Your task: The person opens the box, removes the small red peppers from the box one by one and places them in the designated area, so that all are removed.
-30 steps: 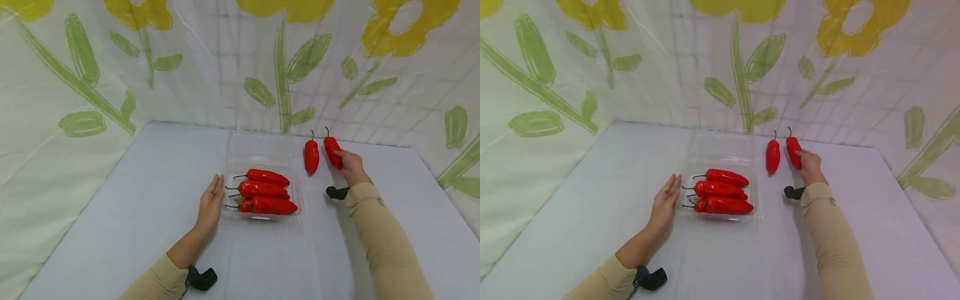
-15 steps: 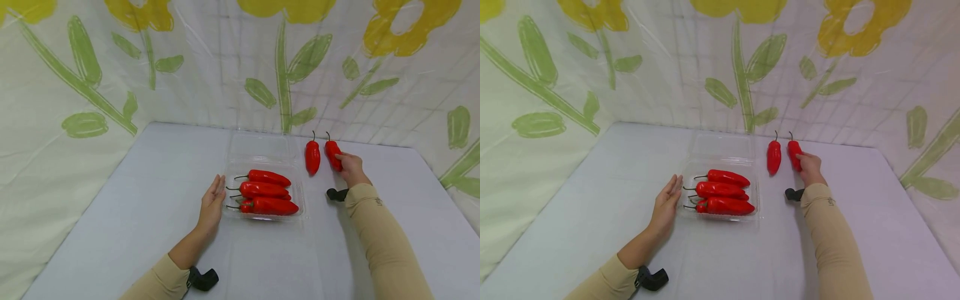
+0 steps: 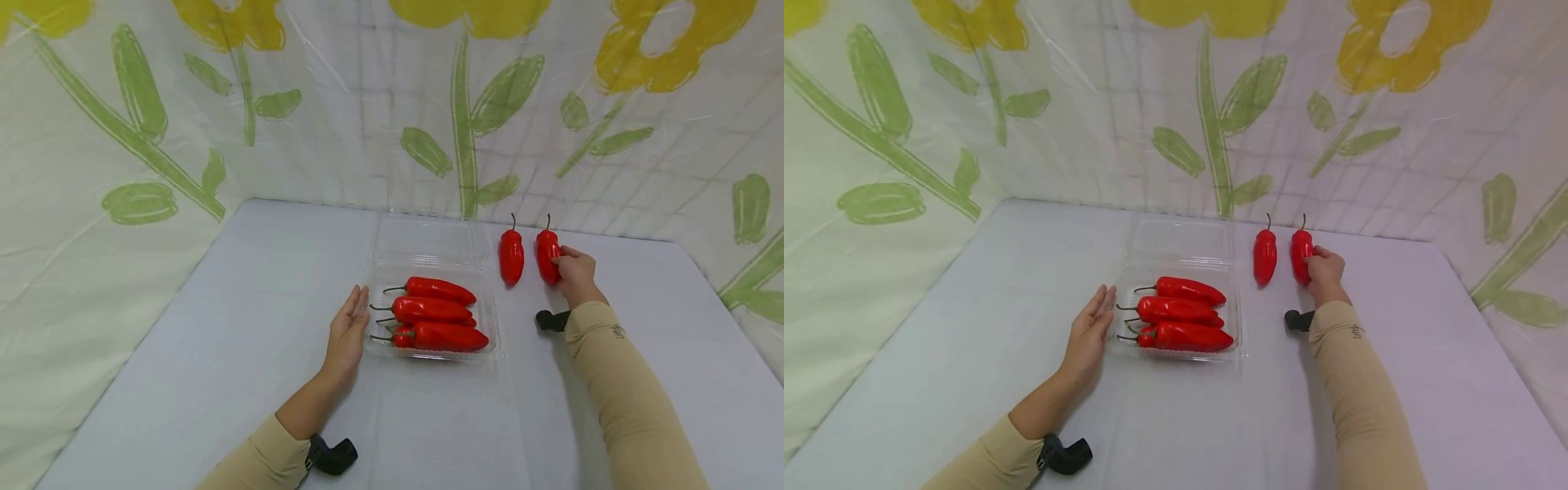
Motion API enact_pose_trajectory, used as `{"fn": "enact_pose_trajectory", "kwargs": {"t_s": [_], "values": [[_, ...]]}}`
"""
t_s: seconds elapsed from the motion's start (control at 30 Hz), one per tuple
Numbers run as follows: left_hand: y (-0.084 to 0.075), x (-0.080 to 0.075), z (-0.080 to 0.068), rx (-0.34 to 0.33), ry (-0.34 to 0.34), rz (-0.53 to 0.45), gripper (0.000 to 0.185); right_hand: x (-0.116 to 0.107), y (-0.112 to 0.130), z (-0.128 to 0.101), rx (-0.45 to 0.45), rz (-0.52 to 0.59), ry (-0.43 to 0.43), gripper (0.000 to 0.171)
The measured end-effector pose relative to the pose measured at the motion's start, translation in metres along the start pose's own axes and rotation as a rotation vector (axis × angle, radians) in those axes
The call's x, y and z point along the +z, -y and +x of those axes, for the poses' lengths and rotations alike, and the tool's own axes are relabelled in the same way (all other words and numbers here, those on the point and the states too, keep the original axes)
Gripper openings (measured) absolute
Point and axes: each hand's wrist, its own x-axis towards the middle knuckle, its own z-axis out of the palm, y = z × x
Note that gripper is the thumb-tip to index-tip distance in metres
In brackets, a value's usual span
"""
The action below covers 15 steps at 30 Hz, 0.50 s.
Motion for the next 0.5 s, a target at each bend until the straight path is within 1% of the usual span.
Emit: {"fn": "enact_pose_trajectory", "kwargs": {"t_s": [0.13,0.27,0.5], "values": [[-0.0003,-0.0003,-0.0004,0.000,-0.004,0.006,0.054,-0.0025,0.0020,-0.0025,0.032,-0.003,0.025,0.058],[-0.0012,0.0000,-0.0012,-0.001,-0.001,0.008,0.054,-0.0029,0.0032,-0.0018,0.049,0.013,0.014,0.056],[-0.0007,-0.0001,-0.0012,0.000,0.006,0.014,0.053,-0.0012,0.0022,0.0028,0.029,0.055,-0.016,0.052]]}}
